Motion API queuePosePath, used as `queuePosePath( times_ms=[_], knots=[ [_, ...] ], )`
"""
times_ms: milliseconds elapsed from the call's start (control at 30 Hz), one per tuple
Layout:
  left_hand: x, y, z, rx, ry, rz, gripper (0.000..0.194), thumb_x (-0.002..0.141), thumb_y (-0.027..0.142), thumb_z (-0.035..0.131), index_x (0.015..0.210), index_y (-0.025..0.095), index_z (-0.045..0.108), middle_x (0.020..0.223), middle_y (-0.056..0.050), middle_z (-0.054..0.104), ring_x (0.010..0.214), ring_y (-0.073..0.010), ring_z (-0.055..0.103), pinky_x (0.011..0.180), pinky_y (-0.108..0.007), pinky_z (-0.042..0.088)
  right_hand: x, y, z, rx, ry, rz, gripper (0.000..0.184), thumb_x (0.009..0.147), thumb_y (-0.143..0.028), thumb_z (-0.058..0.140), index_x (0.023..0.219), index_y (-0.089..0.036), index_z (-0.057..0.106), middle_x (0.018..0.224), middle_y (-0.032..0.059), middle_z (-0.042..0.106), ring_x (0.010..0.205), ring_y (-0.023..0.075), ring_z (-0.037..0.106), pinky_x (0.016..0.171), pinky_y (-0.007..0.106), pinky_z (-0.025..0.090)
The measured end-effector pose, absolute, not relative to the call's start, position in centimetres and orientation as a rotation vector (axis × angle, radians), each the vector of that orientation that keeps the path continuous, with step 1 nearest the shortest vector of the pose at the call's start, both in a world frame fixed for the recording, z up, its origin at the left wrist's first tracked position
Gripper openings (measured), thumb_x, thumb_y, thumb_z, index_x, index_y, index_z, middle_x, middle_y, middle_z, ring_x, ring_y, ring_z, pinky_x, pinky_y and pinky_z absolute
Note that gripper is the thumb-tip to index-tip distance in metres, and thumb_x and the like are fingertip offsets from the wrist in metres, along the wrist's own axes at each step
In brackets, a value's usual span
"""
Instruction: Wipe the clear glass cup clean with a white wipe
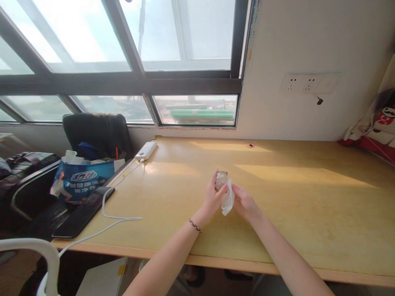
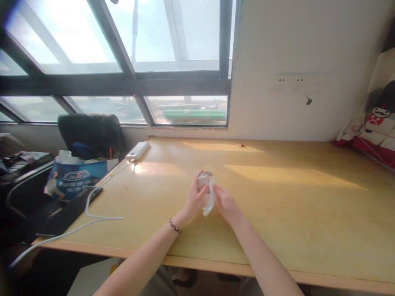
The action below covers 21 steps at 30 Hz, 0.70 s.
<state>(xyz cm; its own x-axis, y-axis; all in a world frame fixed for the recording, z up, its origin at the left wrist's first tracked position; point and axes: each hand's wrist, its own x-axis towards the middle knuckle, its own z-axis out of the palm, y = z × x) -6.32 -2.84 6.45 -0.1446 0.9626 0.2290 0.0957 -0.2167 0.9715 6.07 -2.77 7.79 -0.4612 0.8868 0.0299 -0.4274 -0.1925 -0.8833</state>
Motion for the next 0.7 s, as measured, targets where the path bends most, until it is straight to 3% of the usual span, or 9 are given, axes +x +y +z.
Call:
queuePosePath(
  times_ms=[100, 267, 533, 700],
  knots=[
    [-6.4, -2.9, 6.8, 1.53, 1.302, 1.447, 0.068, 0.069, 0.029, 0.061, 0.129, 0.024, 0.03, 0.118, -0.009, 0.05, 0.104, -0.0213, 0.049, 0.088, -0.034, 0.037, 6.1, -2.6, 7.6, -0.564, -0.913, 1.921, 0.039, 0.08, -0.045, 0.047, 0.104, -0.017, 0.061, 0.106, 0.0078, 0.063, 0.099, 0.0243, 0.056, 0.088, 0.038, 0.041],
    [-6.8, -2.7, 6.9, 1.72, 1.458, 1.412, 0.076, 0.064, 0.032, 0.066, 0.13, 0.025, 0.03, 0.113, -0.009, 0.049, 0.099, -0.0223, 0.05, 0.084, -0.036, 0.039, 6.4, -2.0, 6.9, -0.61, -0.803, 1.925, 0.038, 0.08, -0.043, 0.048, 0.103, -0.016, 0.061, 0.103, 0.0073, 0.065, 0.097, 0.0234, 0.058, 0.084, 0.036, 0.044],
    [-6.8, -3.2, 7.8, 1.93, 1.435, 1.289, 0.07, 0.067, 0.038, 0.062, 0.129, 0.026, 0.031, 0.114, -0.01, 0.048, 0.094, -0.0208, 0.052, 0.08, -0.034, 0.042, 7.0, -1.3, 6.8, -0.677, -0.863, 1.796, 0.031, 0.078, -0.037, 0.053, 0.096, -0.014, 0.063, 0.097, 0.008, 0.067, 0.091, 0.0224, 0.061, 0.084, 0.036, 0.044],
    [-6.9, -3.1, 8.3, 1.995, 1.144, 1.285, 0.067, 0.067, 0.027, 0.064, 0.127, 0.024, 0.035, 0.124, -0.011, 0.041, 0.114, -0.0237, 0.04, 0.094, -0.036, 0.035, 7.4, -0.8, 6.8, -0.638, -0.815, 1.81, 0.032, 0.078, -0.038, 0.052, 0.097, -0.014, 0.063, 0.097, 0.0074, 0.067, 0.09, 0.0219, 0.061, 0.083, 0.035, 0.046]
  ],
)
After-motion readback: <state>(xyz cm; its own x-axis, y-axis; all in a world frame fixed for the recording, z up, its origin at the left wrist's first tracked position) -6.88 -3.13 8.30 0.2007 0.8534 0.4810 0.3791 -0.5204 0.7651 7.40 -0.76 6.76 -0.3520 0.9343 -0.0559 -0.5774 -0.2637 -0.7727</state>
